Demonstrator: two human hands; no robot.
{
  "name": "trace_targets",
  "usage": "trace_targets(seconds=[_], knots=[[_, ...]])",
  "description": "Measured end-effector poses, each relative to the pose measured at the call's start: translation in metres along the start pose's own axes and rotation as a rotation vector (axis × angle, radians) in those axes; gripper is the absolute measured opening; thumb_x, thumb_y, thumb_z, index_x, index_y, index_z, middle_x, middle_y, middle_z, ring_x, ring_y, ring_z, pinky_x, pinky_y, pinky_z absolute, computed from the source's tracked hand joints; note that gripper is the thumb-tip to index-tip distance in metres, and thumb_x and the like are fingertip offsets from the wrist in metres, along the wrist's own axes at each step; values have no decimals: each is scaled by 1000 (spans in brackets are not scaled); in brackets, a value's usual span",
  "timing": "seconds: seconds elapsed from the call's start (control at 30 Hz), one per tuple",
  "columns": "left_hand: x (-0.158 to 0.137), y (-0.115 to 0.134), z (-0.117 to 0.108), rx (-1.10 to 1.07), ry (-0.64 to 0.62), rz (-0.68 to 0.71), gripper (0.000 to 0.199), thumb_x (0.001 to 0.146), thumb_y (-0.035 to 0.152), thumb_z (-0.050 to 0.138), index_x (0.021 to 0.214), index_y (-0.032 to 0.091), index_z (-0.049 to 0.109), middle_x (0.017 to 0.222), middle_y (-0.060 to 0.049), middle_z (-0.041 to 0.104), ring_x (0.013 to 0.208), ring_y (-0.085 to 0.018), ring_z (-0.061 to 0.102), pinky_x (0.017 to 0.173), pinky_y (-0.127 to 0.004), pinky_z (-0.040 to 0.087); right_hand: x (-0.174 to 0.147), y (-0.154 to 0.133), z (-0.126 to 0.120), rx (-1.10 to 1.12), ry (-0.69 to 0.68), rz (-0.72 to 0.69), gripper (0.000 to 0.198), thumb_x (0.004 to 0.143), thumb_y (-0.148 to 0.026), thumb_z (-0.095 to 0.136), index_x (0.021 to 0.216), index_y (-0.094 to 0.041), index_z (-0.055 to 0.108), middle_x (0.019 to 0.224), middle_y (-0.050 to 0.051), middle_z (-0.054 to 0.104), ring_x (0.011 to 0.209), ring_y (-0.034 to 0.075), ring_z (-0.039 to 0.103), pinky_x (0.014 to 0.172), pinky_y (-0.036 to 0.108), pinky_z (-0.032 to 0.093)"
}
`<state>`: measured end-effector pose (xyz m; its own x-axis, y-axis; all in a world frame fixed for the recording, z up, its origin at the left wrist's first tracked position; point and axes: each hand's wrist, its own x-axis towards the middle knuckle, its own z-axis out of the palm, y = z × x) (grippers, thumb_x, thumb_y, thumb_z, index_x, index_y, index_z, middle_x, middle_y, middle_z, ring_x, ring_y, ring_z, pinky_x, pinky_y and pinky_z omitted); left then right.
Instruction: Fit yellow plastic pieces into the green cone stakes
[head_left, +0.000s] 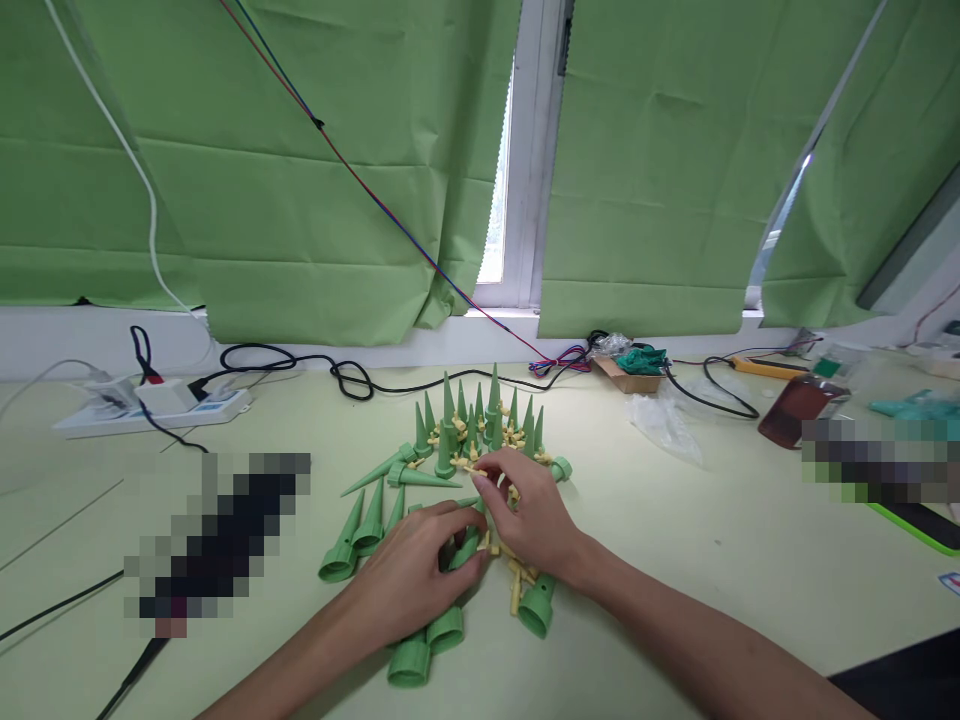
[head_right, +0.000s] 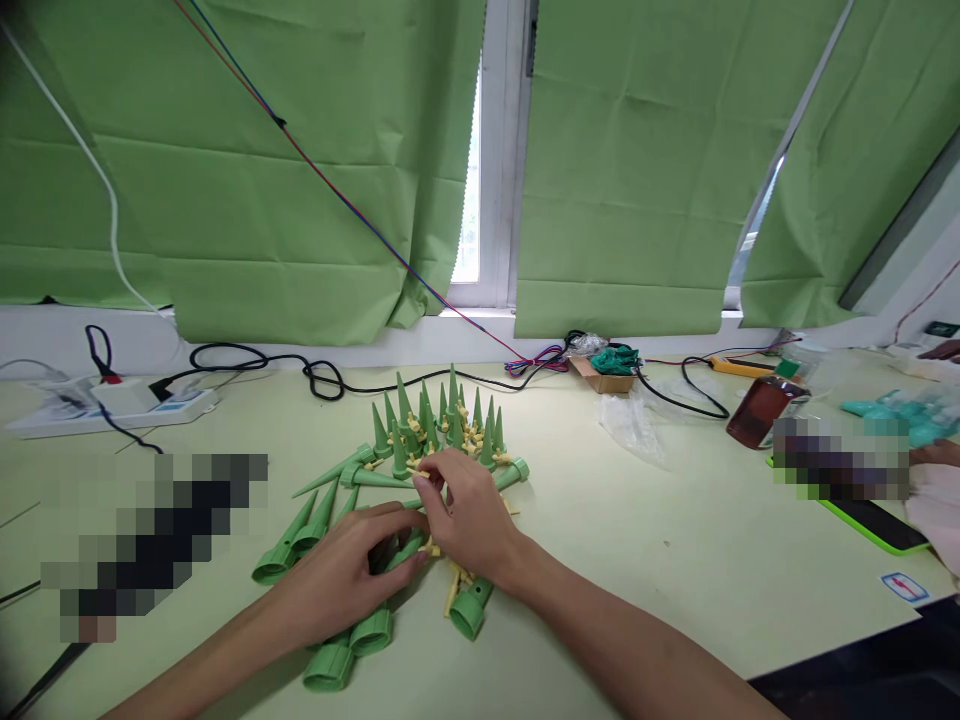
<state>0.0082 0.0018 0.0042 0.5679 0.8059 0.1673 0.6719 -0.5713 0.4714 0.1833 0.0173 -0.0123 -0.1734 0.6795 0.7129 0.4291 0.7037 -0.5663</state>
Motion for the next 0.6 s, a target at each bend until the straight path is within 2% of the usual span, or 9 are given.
trace_targets(seconds=[0.2,0.6], knots=[[1,-1,0,-11,23,-32,23,89,34,52,102,24,68,80,-2,62,63,-17,55,57,-26,37,1,-3,-1,-16,48,-12,12,96,-23,49,95,-19,60,85,6,65,72,17,58,63,28,49],[1,1,-1,-57,191,19,20,92,32,53,104,22,65,81,-1,57,67,-16,54,60,-26,43,3,-5,-3,-19,91,2,10,96,-20,48,94,-19,57,83,4,61,72,16,57,65,28,46]])
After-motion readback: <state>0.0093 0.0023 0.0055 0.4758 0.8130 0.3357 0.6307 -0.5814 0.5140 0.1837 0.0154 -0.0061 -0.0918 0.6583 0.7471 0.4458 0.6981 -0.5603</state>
